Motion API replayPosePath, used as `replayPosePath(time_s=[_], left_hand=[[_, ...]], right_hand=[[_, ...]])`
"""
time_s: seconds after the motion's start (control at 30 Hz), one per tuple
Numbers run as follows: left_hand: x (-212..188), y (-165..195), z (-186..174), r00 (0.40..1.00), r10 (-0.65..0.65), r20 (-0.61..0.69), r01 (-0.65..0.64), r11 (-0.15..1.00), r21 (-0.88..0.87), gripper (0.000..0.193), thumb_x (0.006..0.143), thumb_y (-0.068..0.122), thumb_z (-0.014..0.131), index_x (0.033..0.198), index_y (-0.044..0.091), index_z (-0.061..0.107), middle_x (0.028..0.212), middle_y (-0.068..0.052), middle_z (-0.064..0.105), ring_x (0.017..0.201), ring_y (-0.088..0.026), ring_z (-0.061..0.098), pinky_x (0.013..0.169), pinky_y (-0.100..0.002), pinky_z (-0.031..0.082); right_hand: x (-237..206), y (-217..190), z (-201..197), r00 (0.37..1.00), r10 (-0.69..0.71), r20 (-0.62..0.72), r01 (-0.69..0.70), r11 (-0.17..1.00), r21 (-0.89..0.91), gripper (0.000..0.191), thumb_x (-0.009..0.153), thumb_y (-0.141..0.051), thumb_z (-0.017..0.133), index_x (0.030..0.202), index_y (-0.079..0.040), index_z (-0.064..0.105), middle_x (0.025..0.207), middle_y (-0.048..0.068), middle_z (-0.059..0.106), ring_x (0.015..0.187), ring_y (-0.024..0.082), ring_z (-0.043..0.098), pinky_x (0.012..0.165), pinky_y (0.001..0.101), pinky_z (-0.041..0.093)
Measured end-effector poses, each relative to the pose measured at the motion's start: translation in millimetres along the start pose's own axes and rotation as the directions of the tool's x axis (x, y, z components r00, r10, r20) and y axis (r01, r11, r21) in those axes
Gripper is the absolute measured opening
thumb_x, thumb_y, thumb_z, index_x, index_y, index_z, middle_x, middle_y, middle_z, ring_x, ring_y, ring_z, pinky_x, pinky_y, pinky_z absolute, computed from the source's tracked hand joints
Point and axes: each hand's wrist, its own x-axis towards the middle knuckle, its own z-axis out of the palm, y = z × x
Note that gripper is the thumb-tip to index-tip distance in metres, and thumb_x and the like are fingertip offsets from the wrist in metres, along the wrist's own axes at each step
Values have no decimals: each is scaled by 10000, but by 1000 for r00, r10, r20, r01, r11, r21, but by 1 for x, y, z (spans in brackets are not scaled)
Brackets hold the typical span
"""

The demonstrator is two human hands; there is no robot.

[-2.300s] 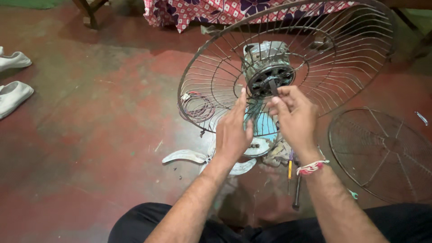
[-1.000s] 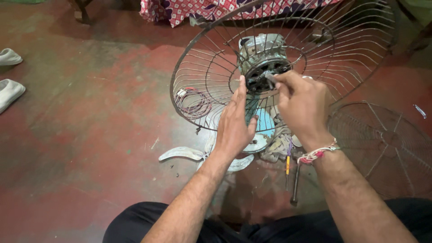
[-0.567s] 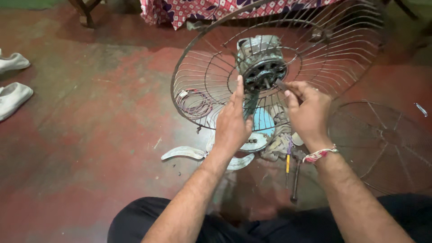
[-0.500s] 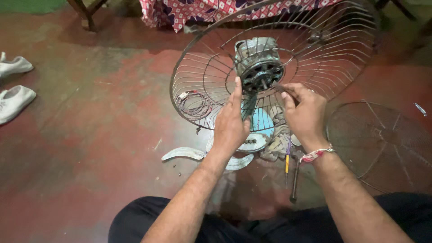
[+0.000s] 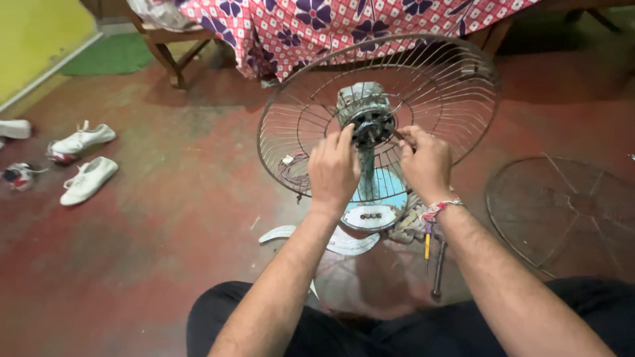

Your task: The person sits on the floor in front of a pedestal fan, unscrews and works on the front grille and motor hub by hand, wipes the motor housing and surrounding parts with a cloth, and then handles and repositions the fan blades on the motor.

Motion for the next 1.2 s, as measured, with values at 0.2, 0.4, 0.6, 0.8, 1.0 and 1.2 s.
replayPosePath(time_s=[0.2, 0.4, 0.6, 0.8, 1.0, 1.2], left_hand=[[52, 14, -36, 908, 313, -277, -240, 933, 267, 852, 844, 196, 848, 1573, 151, 408, 1593, -152, 417, 1507, -329, 385, 1278, -557, 247], [75, 22, -42, 975, 192, -110, -153, 944, 294, 985, 689, 229, 864, 1542, 79, 394, 1544, -202, 397, 1464, -374, 377, 1224, -574, 258], [90, 8, -30, 982, 190, 18, -176, 864, 472, 690, 806, 84, 634, 1484, 80, 510, 1536, -224, 461, 1312, -374, 520, 1157, -550, 373], [97, 3, -54, 942, 283, 182, -335, 832, 442, 705, 778, 70, 635, 1474, 20, 535, 1463, -323, 474, 1126, -392, 621, 1020, -540, 454], [125, 20, -66, 874, 70, 480, -330, 811, 482, 405, 895, 139, 642, 1281, 16, 658, 1258, -240, 677, 1100, -353, 674, 974, -491, 515], [108, 14, -48, 916, 384, 114, -365, 684, 631, 510, 818, 137, 651, 1299, -29, 636, 1276, -317, 651, 922, -330, 708, 784, -455, 555]], right_hand=[[4, -5, -8, 1000, 18, 7, -18, 1000, 16, 185, 887, -77, 723, 1060, -132, 757, 899, 128, 760, 838, 301, 748, 724, 420, 570], [2, -13, -13, 999, 19, 28, -19, 999, 27, 222, 873, -52, 681, 1055, -144, 767, 897, 126, 762, 824, 303, 750, 713, 426, 570], [-1, -13, -21, 999, -22, 38, 19, 997, 68, 210, 868, -59, 680, 1047, -136, 760, 892, 118, 768, 817, 292, 753, 708, 420, 573], [-4, -13, -22, 997, 9, 82, -14, 998, 65, 190, 869, -88, 696, 1035, -151, 764, 900, 109, 773, 809, 285, 755, 690, 417, 573], [-4, -11, -16, 991, 57, 122, -68, 993, 92, 208, 893, -73, 677, 1057, -165, 767, 883, 103, 772, 811, 273, 760, 703, 417, 567], [-1, -10, -11, 990, 54, 128, -65, 994, 87, 187, 871, -107, 720, 1039, -169, 774, 868, 98, 769, 795, 278, 747, 687, 424, 559]])
